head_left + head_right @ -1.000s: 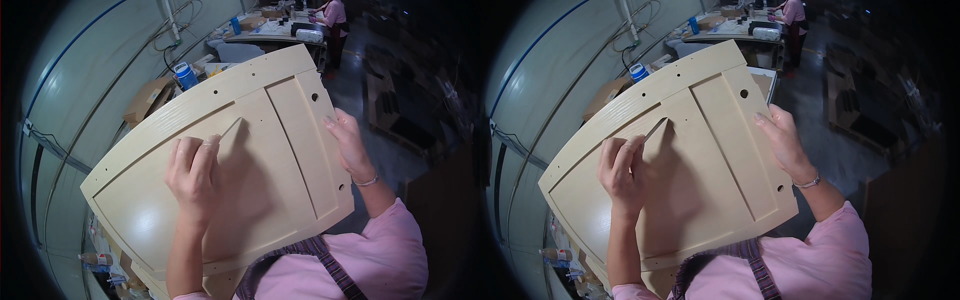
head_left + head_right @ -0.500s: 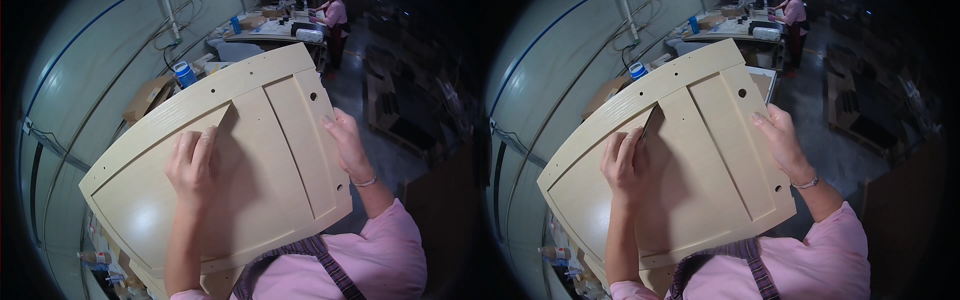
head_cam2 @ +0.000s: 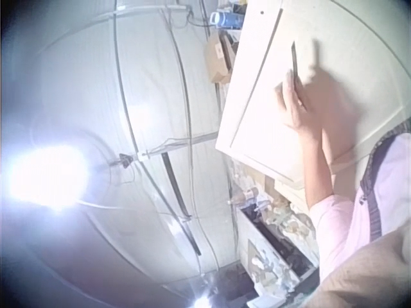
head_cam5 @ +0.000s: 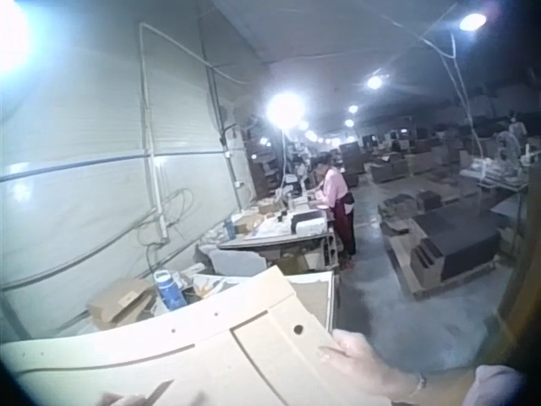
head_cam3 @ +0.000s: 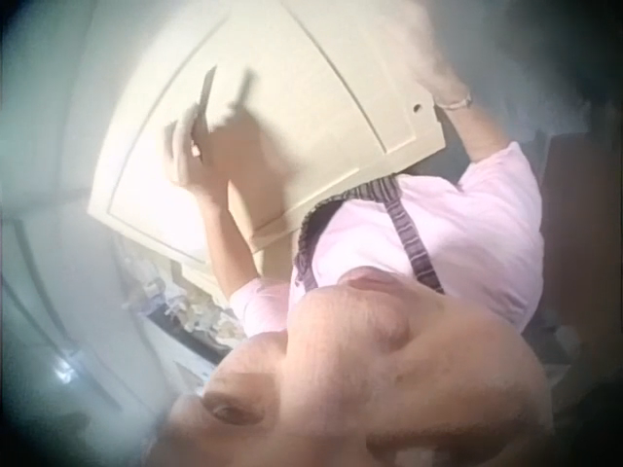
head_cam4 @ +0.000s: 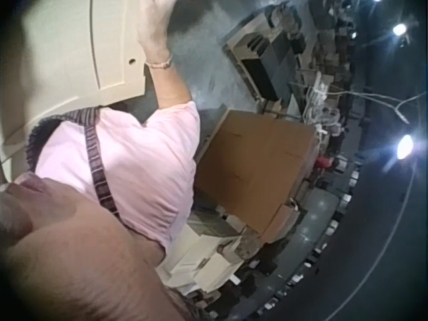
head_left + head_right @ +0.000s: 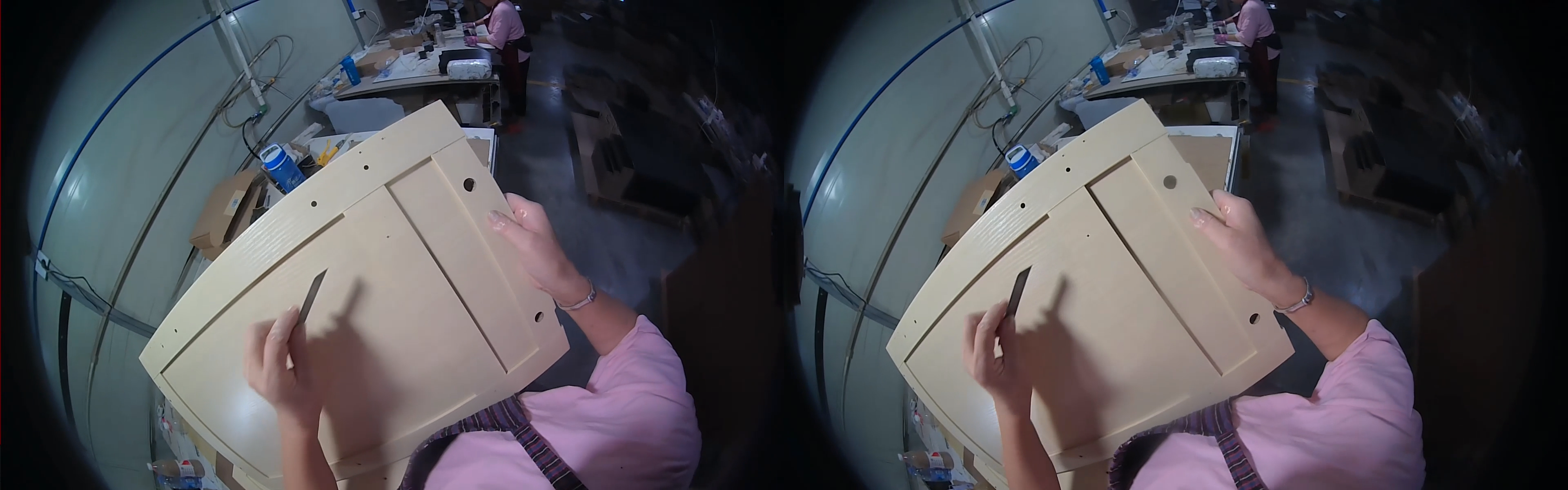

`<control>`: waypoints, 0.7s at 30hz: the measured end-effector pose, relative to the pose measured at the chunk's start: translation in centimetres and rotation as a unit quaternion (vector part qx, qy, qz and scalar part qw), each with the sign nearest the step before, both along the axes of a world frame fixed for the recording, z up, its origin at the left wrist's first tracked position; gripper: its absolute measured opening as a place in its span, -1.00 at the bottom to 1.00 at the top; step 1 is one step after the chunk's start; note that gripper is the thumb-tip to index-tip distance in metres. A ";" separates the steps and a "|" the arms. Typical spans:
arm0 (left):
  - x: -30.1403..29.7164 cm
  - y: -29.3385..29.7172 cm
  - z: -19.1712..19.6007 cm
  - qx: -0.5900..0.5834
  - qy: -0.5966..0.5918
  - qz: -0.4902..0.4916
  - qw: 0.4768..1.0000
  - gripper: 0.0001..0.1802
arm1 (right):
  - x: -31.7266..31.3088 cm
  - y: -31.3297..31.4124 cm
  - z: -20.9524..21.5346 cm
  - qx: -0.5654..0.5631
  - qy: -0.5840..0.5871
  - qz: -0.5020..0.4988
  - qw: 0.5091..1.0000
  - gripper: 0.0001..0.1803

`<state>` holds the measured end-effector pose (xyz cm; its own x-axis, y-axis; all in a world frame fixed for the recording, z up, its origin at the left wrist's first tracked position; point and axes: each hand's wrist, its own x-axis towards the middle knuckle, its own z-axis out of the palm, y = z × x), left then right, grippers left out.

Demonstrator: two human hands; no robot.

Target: The person wipes wood panels with a cloth, uses a scraper to clean residue from the recessed edges, and uses a sanding block on a surface.

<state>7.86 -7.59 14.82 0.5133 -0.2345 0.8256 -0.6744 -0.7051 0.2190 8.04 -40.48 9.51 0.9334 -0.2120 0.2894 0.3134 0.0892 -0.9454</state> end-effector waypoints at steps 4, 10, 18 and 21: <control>-3.7 7.5 -1.0 -0.101 0.101 0.082 0.986 -0.88 | 0.5 0.4 0.5 -0.007 -0.003 -0.008 1.000 -0.79; -7.6 24.4 -6.3 -0.373 0.097 0.203 0.900 -0.89 | 0.7 0.5 0.1 -0.031 0.009 -0.021 0.999 -0.74; -10.6 27.9 -9.2 -0.399 0.253 0.257 0.843 -0.85 | 2.0 0.6 -0.7 -0.026 0.021 -0.008 0.999 -0.75; -11.4 27.7 -6.4 -0.409 0.318 0.280 0.808 -0.90 | 2.9 1.6 -0.5 -0.009 0.052 0.012 0.999 -0.72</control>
